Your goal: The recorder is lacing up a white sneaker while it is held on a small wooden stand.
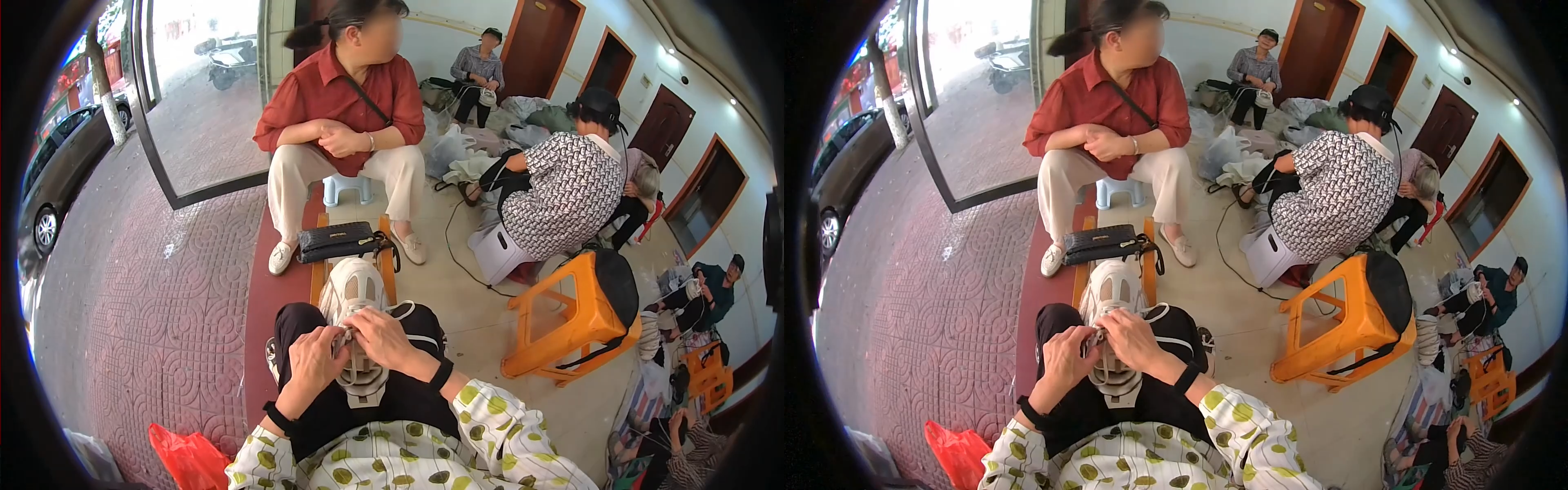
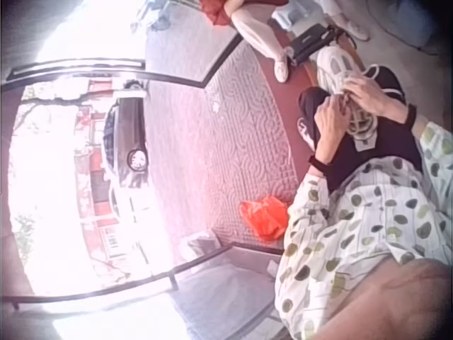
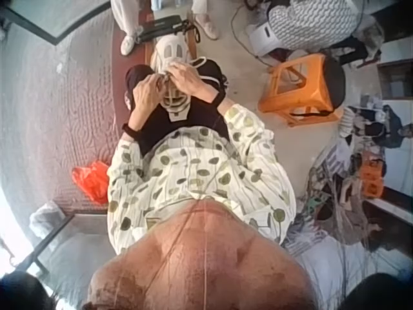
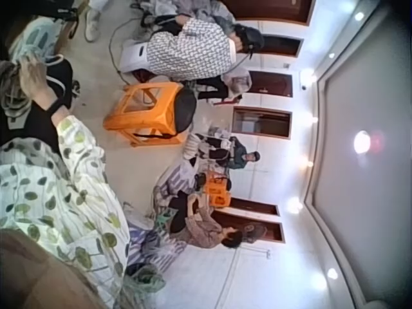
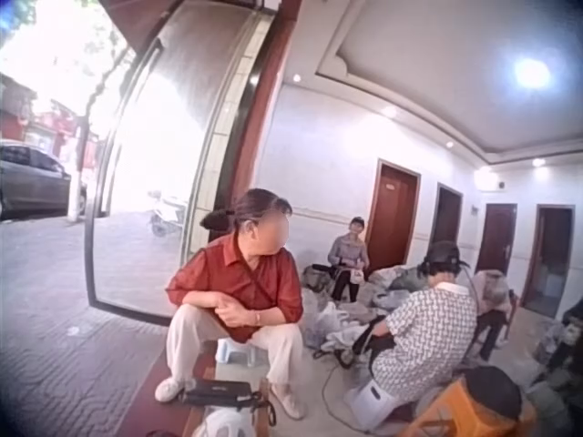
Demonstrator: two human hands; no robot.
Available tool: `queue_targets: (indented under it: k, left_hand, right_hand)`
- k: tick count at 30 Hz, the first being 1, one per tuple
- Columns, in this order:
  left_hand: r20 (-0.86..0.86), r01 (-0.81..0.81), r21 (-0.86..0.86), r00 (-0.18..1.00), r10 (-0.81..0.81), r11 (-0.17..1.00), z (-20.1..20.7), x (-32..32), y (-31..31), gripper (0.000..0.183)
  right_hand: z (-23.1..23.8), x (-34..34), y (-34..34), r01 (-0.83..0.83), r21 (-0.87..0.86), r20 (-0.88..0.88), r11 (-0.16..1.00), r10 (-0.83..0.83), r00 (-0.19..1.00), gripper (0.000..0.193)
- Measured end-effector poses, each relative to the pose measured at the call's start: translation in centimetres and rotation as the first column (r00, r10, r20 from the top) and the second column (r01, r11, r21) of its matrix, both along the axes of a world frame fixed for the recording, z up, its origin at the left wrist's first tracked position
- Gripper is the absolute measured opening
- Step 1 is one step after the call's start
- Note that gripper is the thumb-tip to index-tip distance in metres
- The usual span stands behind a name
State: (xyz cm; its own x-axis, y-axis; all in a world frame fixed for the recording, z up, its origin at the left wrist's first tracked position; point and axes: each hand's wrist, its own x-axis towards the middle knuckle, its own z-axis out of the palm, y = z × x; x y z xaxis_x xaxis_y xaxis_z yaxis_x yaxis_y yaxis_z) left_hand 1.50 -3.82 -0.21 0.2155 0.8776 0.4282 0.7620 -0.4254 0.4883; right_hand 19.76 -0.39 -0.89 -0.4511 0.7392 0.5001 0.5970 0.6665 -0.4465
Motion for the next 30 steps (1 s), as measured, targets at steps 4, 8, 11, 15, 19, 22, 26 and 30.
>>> queue_targets:
  k: [4,8,11,15,19,22,26,30]
  left_hand:
    - [0.016,-0.010,-0.027,1.000,0.010,1.000,-0.2,-0.1,-0.5,0.027]
    - [-0.003,0.008,0.008,1.000,-0.008,1.000,-0.3,-0.3,0.1,0.028]
    - [-0.024,0.004,0.029,1.000,-0.004,1.000,0.2,0.0,0.6,0.025]
    - [-0.009,-0.012,-0.012,1.000,0.011,1.000,-0.2,0.1,1.0,0.028]
    - [-0.011,-0.006,-0.062,1.000,0.005,0.998,0.0,0.1,0.7,0.031]
    - [-0.001,0.002,-0.119,1.000,-0.003,0.993,0.4,0.1,0.6,0.033]
    - [0.094,0.078,-0.063,0.993,-0.072,0.995,0.5,0.2,1.1,0.024]
    - [0.034,0.257,0.060,0.965,-0.260,0.964,-0.2,1.3,3.4,0.014]
  right_hand:
    - [-0.3,-0.2,-0.6,0.041,-0.151,-0.050,0.988,-0.049,0.998,0.027]
    - [0.0,1.0,0.0,0.189,-0.079,0.044,0.979,-0.186,0.982,0.029]
    - [0.8,2.0,0.2,0.242,-0.012,0.064,0.970,-0.241,0.968,0.017]
    - [0.5,2.4,0.7,0.173,-0.115,-0.035,0.978,-0.178,0.983,0.012]
    - [0.2,3.0,0.4,0.067,-0.271,-0.159,0.960,-0.114,0.981,0.014]
    - [-0.1,3.6,-0.4,0.011,-0.346,-0.185,0.938,-0.080,0.979,0.014]
    - [0.0,3.8,-1.3,-0.061,-0.357,-0.185,0.932,-0.007,0.983,0.015]
    - [0.1,4.2,-1.3,-0.066,-0.356,-0.200,0.932,-0.007,0.980,0.016]
